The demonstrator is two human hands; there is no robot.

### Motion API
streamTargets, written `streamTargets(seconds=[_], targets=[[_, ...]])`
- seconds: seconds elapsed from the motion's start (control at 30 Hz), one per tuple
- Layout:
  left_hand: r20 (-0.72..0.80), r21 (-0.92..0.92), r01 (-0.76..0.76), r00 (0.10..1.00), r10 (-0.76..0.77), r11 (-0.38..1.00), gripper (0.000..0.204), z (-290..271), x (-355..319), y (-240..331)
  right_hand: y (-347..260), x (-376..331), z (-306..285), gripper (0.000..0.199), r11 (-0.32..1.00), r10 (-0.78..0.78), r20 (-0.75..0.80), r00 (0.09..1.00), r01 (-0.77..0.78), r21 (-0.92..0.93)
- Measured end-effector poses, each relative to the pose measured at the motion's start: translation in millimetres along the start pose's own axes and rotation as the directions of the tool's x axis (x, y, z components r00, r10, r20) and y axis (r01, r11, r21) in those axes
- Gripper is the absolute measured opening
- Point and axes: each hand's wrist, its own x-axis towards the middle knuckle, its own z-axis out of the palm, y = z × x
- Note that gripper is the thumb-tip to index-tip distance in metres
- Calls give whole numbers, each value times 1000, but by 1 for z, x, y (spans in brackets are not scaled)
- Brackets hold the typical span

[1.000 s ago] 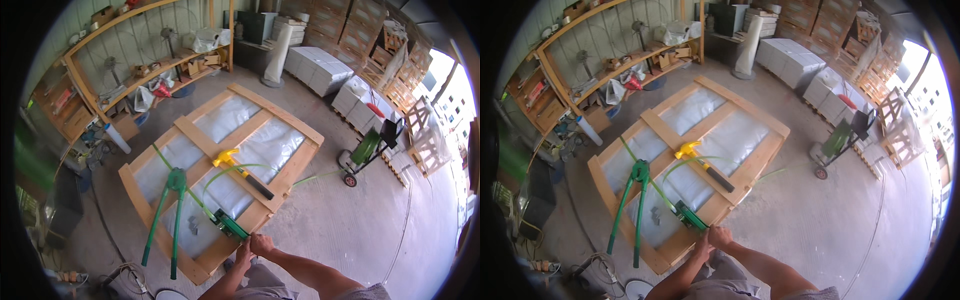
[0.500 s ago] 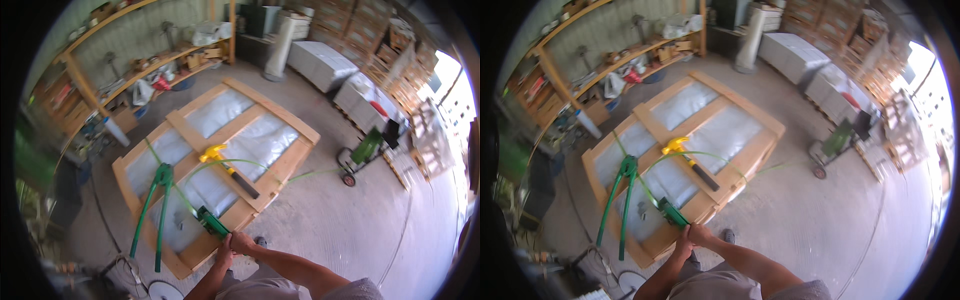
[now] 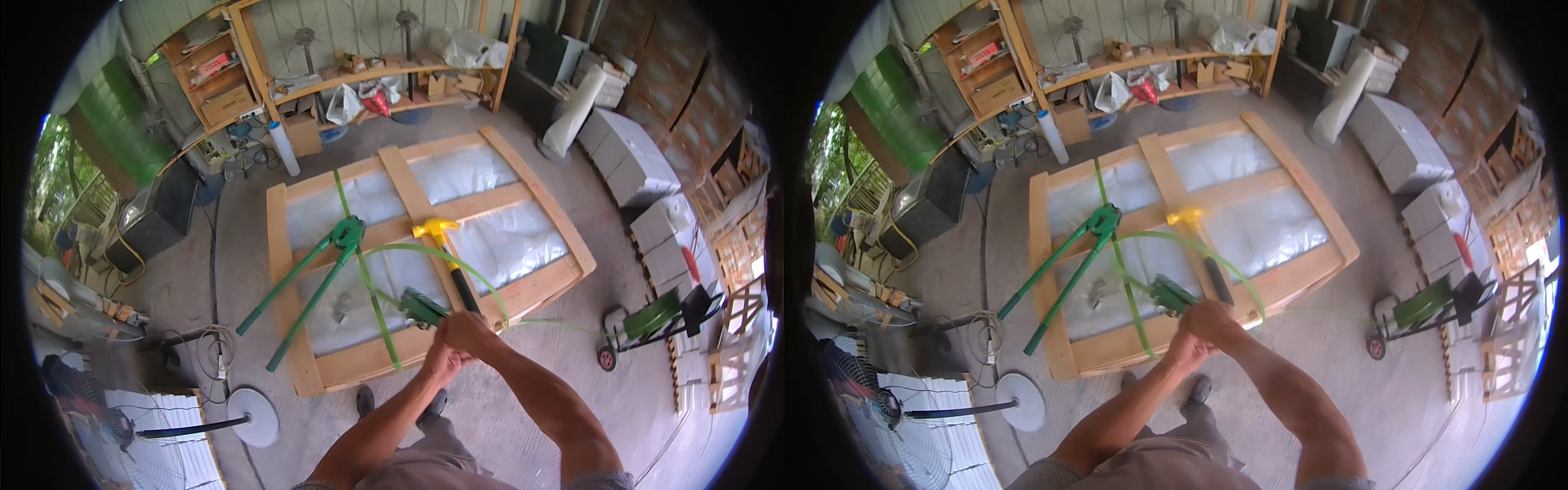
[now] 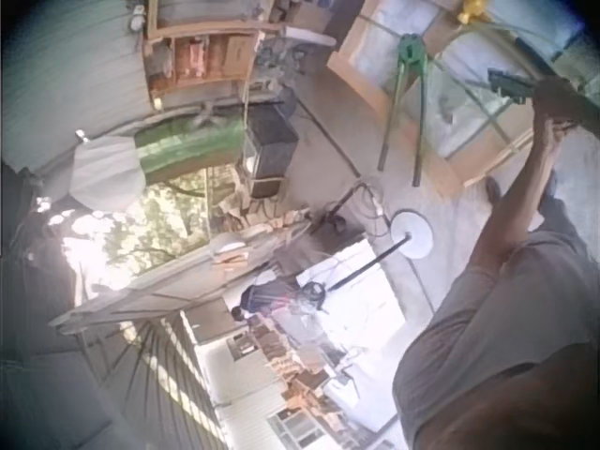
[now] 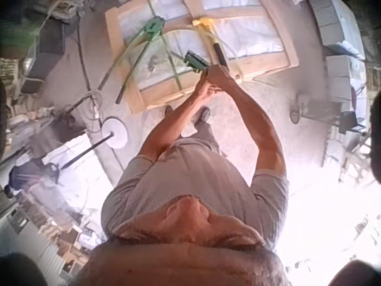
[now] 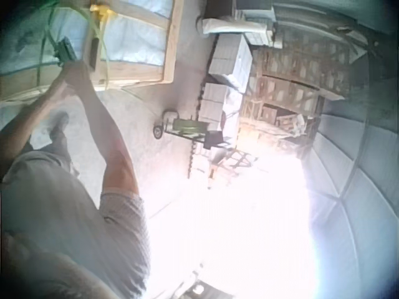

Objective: The person secures a wooden crate with green plastic strapping. They measure and cut the strap, then use a tensioning tool to tighten it around the crate. The person also retrieves a hammer and a box cutter from a nearby shelf during the process.

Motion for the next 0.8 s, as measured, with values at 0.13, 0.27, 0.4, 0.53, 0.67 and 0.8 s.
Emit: streamTargets(seconds=[0.13,0.27,0.4,0.53,0.67,0.8], targets=[[-194,220,240,961,-199,946,68,8,-29,-15,25,-71,24,32,825,75,133,988,-136,549],[-150,123,452,888,-434,883,49,-41,-56,-32,-11,-132,71,31,171,271,219,937,-271,947],[-339,503,523,852,-400,688,47,-26,-98,-4,-17,-151,117,33,278,238,115,964,-182,943],[-212,770,396,898,-385,501,37,-43,-114,8,-27,-183,88,31,249,231,178,957,-235,939],[37,993,-73,935,-353,-89,28,-42,-126,79,34,-221,49,19,320,25,482,876,-464,826],[14,973,-64,976,-218,-222,27,-75,-123,39,33,-201,131,22,329,238,285,929,-353,876]])
